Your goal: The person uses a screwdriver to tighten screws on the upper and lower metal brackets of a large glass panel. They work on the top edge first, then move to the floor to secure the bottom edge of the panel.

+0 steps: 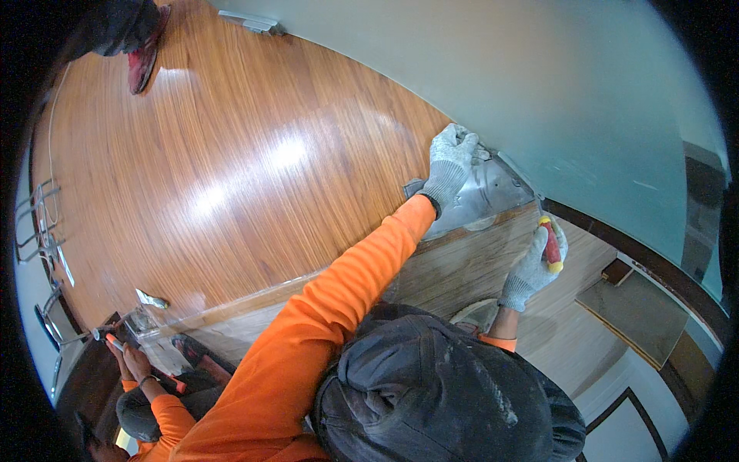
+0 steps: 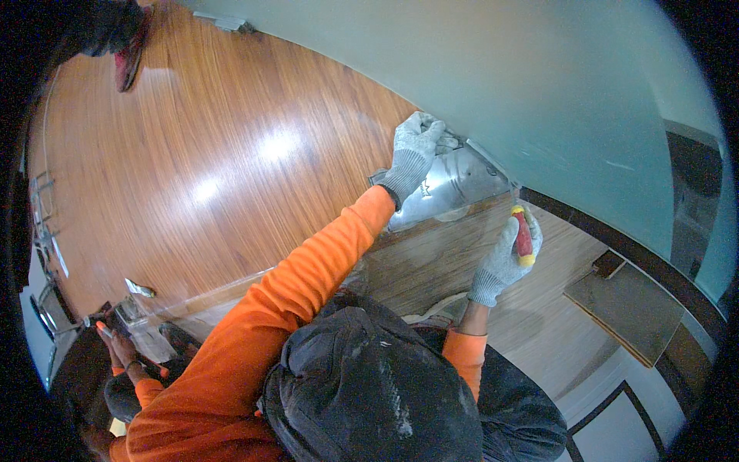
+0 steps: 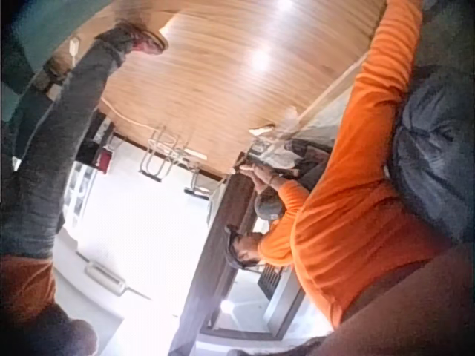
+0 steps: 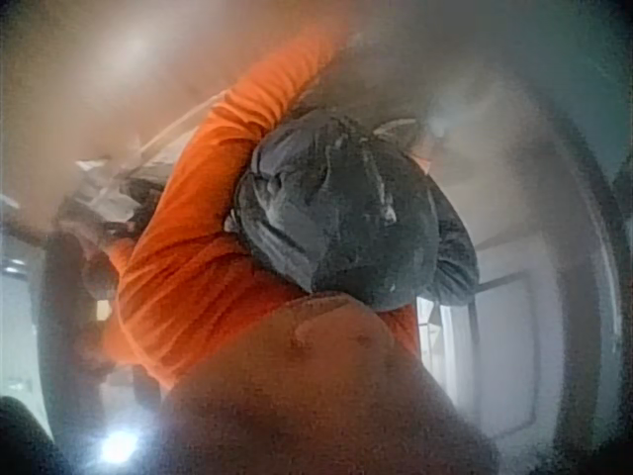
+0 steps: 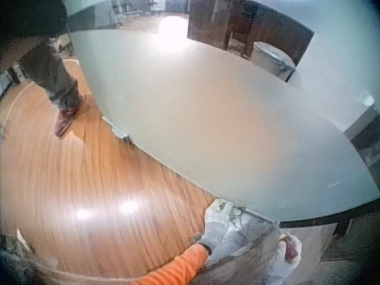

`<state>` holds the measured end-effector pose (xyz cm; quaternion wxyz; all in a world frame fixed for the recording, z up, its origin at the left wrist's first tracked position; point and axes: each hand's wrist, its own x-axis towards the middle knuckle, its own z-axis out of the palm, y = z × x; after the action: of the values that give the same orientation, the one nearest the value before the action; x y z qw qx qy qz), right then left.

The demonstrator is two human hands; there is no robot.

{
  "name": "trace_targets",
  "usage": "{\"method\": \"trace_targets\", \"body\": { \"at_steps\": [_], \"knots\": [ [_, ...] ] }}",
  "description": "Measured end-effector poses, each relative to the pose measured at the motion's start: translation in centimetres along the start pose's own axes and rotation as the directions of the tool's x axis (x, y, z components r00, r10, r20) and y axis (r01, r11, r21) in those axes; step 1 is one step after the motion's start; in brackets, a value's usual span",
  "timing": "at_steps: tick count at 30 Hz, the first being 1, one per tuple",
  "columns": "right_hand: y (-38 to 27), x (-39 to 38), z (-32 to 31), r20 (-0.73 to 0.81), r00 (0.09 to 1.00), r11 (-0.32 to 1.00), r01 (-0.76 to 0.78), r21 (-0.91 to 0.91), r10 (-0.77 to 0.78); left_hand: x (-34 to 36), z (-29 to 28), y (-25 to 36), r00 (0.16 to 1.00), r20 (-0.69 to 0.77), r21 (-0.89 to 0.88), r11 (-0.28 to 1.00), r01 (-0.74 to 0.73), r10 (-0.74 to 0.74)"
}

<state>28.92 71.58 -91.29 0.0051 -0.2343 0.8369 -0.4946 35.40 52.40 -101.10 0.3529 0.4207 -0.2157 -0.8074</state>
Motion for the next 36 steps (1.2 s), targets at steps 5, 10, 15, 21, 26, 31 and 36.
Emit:
{"method": "trace_targets", "body": {
  "at_steps": [5, 10, 15, 21, 26, 31, 36],
  "knots": [
    [0.6, -0.3, 0.0, 0.009, 1.0, 1.0, 0.021, -0.016, -0.021, 0.1, 0.1, 0.0, 0.997, 0.074, 0.078, 0.997, -0.008, 0.002],
    [0.9, -0.3, 0.3, 0.03, 0.999, 1.0, 0.016, -0.024, -0.016, 0.1, -0.1, 0.2, 0.996, 0.088, 0.082, 0.996, -0.017, 0.01],
    [-2.1, 0.6, 1.6, 0.163, 0.95, 0.95, 0.287, -0.122, -0.266, 0.2, -0.1, -0.1, 0.996, 0.091, 0.139, 0.99, -0.015, 0.002],
    [-4.6, 3.1, 5.8, 0.238, 0.963, 0.992, 0.114, 0.053, -0.123, 0.3, -0.1, -0.5, 0.994, 0.102, 0.015, 0.999, -0.044, 0.043],
    [-4.7, 4.2, 6.2, 0.233, 0.967, 0.993, 0.092, 0.067, -0.105, -0.5, 0.1, 0.5, 0.995, 0.092, 0.029, 0.999, -0.029, 0.027],
    [-4.6, 4.3, 6.1, 0.294, 0.946, 0.989, 0.147, -0.004, -0.14, 0.0, -0.1, -0.1, 0.995, 0.095, 0.075, 0.996, -0.041, 0.034],
    [-5.0, 4.9, 5.5, 0.367, 0.912, 0.979, 0.202, -0.011, -0.184, -0.5, -0.2, 0.0, 0.995, 0.1, -0.005, 1.0, -0.026, 0.026]
  ]
}}
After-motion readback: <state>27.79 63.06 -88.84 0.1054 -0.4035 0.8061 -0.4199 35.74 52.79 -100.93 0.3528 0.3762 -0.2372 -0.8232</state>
